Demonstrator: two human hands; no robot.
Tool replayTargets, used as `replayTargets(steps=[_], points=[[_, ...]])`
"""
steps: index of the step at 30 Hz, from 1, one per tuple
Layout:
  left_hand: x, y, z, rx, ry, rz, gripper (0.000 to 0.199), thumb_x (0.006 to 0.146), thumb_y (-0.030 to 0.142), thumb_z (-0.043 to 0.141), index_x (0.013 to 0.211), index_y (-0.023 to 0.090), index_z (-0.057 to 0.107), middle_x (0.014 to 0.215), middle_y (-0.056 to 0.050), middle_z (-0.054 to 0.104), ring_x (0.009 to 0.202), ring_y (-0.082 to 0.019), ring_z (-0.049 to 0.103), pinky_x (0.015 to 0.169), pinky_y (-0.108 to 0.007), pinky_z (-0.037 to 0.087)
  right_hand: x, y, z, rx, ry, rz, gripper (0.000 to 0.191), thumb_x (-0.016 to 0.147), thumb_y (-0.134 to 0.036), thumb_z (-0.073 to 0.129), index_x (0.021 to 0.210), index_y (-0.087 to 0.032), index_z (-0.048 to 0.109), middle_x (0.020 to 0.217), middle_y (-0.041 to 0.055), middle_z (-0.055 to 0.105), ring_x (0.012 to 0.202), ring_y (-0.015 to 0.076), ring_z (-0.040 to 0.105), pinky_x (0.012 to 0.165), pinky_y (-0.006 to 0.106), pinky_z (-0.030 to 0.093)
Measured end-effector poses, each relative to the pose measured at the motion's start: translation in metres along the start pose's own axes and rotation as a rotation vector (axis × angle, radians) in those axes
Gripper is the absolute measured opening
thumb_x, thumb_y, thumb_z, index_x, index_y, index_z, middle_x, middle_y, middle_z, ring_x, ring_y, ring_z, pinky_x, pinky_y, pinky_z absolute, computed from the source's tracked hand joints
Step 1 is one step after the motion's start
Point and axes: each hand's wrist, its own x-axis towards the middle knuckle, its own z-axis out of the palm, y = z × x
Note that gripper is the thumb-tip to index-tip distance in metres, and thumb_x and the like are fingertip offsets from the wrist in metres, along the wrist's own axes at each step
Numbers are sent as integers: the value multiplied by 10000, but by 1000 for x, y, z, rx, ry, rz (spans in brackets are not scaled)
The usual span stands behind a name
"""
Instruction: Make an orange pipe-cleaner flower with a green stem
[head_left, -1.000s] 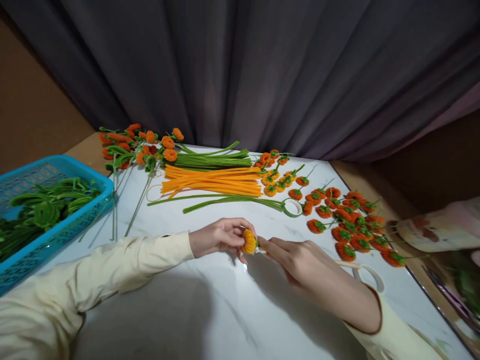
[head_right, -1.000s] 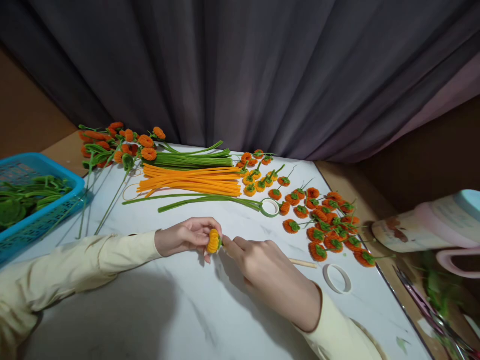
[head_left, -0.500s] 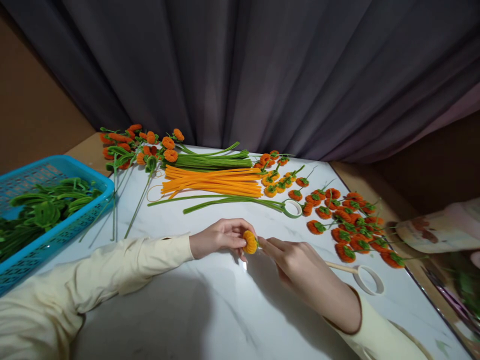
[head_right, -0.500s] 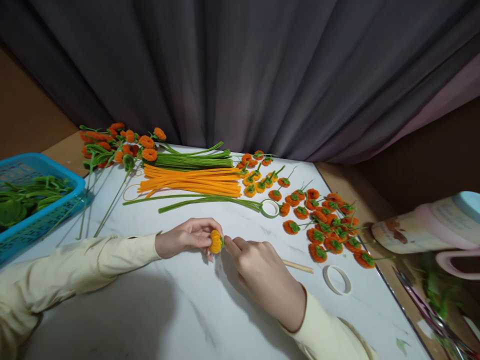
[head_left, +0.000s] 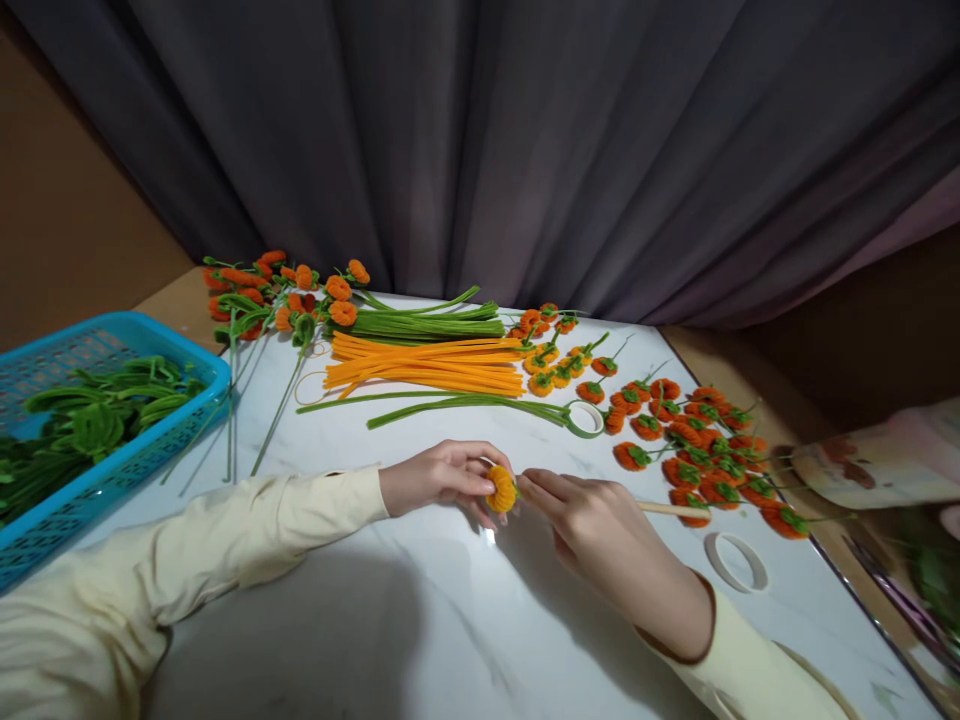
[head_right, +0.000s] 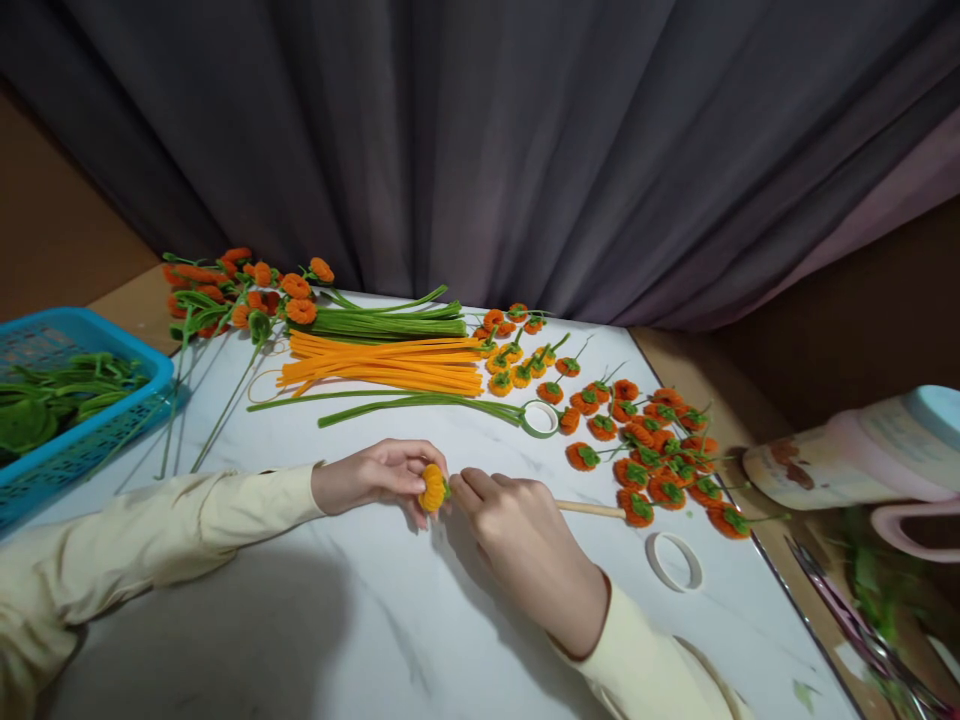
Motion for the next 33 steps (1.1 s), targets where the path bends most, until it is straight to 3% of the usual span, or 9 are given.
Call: replayTargets(steps=[6,13,22,25,28,33], points=[[2,0,-1,-69,-10,4,219,720,156,659,924,105,597,819,-104,682,725,-184,660,677,-309,531,0,1,2,-58,130,-36,298,754,29,424,906,-155,602,862,43,641,583,111,558,505,246,314],[3,0,-6,-153,-45,39,196,705,115,615,898,89,602,806,-106,672,731,-176,643,661,-297,530,1,-3,11,-159,335,-102,311,781,13,378,975,-78,604,671,41,600,538,149,509,485,274,321],[4,0,-10,-245,-79,46,214,686,96,581,899,84,599,778,-110,671,752,-193,644,676,-328,539,6,-3,15,-203,444,-141,326,792,23,315,957,-60,583,674,51,582,515,152,444,477,288,275],[4,0,-10,-232,-85,35,209,683,99,567,890,83,596,769,-111,671,737,-194,642,673,-335,537,5,-1,15,-72,405,-117,324,746,29,342,913,-106,584,676,34,583,509,136,451,478,272,262],[4,0,-10,-204,-89,7,228,671,101,554,894,84,596,745,-102,664,704,-192,630,633,-327,528,4,3,14,197,266,-69,350,709,22,372,928,-152,583,734,21,608,552,122,512,492,240,288],[3,2,-9,-165,-97,-8,226,691,123,526,906,90,589,725,-106,661,606,-171,600,600,-326,500,4,10,9,521,125,-18,293,816,-32,384,970,-175,588,807,38,635,653,129,572,578,214,361]])
